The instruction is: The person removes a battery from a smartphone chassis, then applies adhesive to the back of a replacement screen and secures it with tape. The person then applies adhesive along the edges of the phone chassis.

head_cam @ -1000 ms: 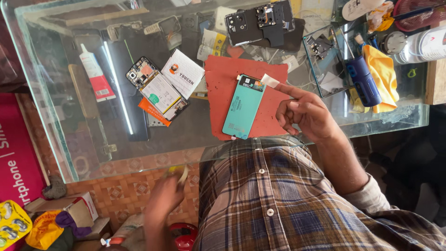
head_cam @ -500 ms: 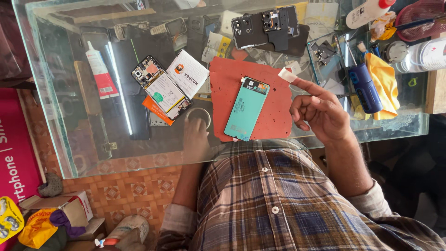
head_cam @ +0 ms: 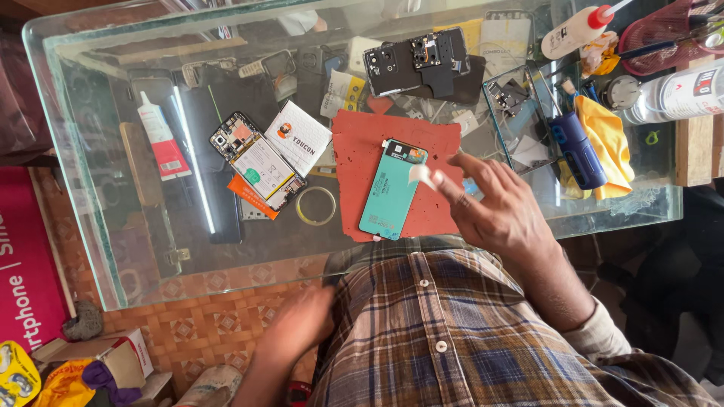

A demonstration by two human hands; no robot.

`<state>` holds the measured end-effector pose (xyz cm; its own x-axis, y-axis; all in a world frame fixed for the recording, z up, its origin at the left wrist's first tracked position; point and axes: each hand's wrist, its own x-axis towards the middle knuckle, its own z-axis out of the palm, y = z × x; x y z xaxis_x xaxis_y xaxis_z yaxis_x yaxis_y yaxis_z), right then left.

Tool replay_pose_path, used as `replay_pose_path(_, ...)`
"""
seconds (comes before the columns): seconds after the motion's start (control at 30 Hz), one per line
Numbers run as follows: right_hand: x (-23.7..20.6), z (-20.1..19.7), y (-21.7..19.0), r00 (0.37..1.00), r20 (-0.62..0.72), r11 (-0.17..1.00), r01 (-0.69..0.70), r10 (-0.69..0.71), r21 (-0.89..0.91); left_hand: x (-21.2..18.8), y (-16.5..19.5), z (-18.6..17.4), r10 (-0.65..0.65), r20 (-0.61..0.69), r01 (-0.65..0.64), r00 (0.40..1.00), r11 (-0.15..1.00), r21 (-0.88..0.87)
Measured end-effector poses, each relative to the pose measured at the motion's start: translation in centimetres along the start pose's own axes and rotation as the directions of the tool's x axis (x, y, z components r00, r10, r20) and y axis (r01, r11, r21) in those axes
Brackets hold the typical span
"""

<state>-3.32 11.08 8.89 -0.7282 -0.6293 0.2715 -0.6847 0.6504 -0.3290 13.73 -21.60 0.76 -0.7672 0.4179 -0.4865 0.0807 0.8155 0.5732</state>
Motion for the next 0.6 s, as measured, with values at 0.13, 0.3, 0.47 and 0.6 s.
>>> replay_pose_path(0.13, 0.0, 0.1, -0.6, 0.998, 0.01, 0.997, 0.064, -0.064, -0.031, 3.1, 5.2, -5.9, -0.191, -0.222, 0.003, 0.956, 0.765, -0.644)
replay_pose_path(0.3, -0.2, 0.3, -0.6, 0.989, 0.073, 0.968, 0.141, -0.128, -0.208, 10.7, 7.5, -7.8, 0.085, -0.246, -0.239, 0.966, -0.088, -0.967)
replay_pose_path(0.47, -0.1, -0.5, -0.6, 0.984, 0.134, 0.94, 0.156, -0.12, -0.303, 13.6, 7.0, -7.0, 0.029, -0.158, -0.148, 0.987, -0.221, -0.964)
replay_pose_path(0.6, 0.4, -1.2, -0.3, 0.988, 0.129, 0.978, 0.108, -0.085, -0.179, 13.8, 7.1, -7.1, 0.016, -0.152, -0.144, 0.988, -0.238, -0.961)
